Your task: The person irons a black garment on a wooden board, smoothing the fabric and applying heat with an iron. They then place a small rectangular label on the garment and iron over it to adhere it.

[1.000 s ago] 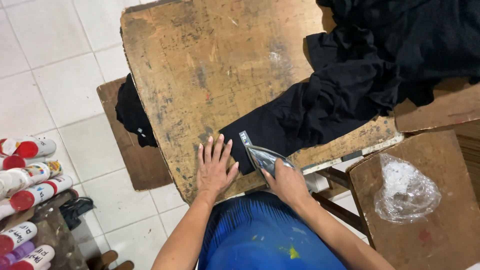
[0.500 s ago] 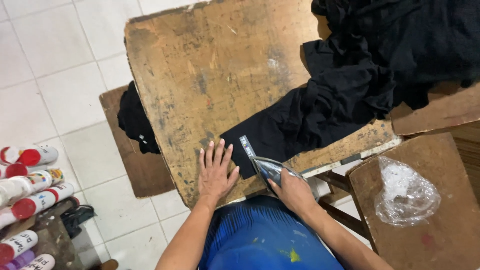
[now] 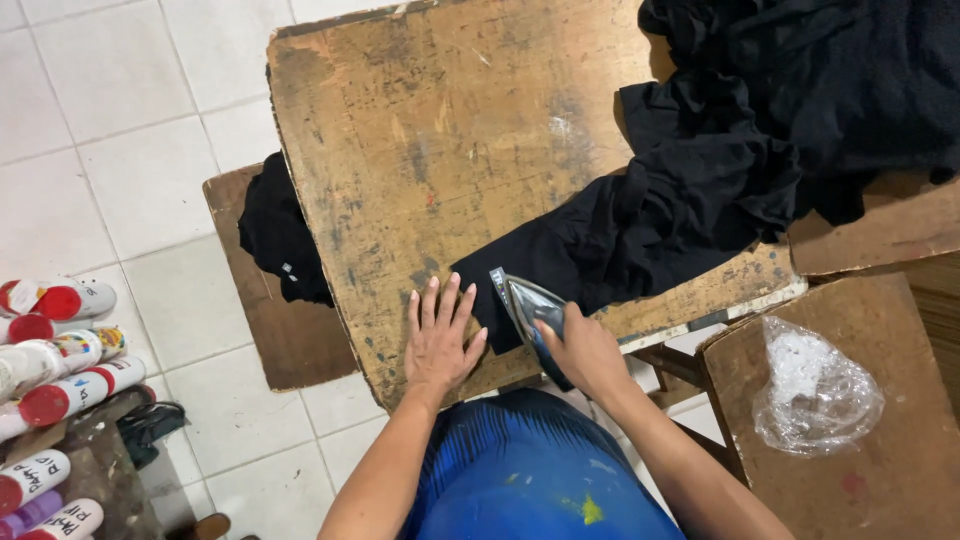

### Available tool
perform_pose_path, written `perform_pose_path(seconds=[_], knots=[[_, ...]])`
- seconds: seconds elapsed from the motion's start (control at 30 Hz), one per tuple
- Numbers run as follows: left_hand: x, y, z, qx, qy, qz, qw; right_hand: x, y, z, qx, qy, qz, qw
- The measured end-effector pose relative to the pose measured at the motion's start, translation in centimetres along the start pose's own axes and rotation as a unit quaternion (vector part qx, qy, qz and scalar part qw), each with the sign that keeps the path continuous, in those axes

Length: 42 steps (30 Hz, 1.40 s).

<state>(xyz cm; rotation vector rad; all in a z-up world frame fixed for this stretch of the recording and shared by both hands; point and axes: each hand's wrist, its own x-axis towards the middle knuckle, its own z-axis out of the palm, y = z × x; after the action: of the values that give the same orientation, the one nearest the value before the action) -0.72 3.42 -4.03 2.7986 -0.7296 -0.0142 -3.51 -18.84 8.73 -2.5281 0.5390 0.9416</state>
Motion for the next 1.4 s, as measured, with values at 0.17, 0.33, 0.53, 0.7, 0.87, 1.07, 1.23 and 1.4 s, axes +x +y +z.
perform_pose_path(seconds=[0.17,0.33,0.53,0.7,0.87,1.07,1.23,1.4], knots=[[0.0,0.0,-0.1,0.012,0.005,0.000,1.000,1.5,-1.6,0.0,-0.001,0.014,-0.007,1.000],[0.1,-0.1,-0.1,0.010,0.002,-0.001,1.000,2.3,-1.6,1.3,-0.023,0.016,0.006,1.000],[0.1,-0.1,-0.2,0.011,0.018,-0.001,1.000,2.9,-1.5,2.4,-0.040,0.025,0.019,0.999],[0.1,-0.2,-0.1,0.010,0.018,0.005,1.000,2.8,-1.8,2.2,-0.033,0.026,0.021,0.999],[-0.1,-0.2,-0.2,0.020,0.015,0.013,1.000,1.4,-1.6,1.7,-0.015,0.031,0.007,0.999],[-0.4,-1.0,-1.4,-0.025,-0.030,0.024,0.999,-4.4,0.5,-0.7,0.019,0.026,0.006,0.999],[-2.6,-1.1,-2.9,0.014,-0.123,-0.013,0.992,-9.6,11.2,0.5,0.220,0.062,0.047,0.972],[-5.0,1.3,-1.1,-0.012,-0.019,-0.046,0.999,-15.7,25.3,4.0,0.329,0.137,0.133,0.925]])
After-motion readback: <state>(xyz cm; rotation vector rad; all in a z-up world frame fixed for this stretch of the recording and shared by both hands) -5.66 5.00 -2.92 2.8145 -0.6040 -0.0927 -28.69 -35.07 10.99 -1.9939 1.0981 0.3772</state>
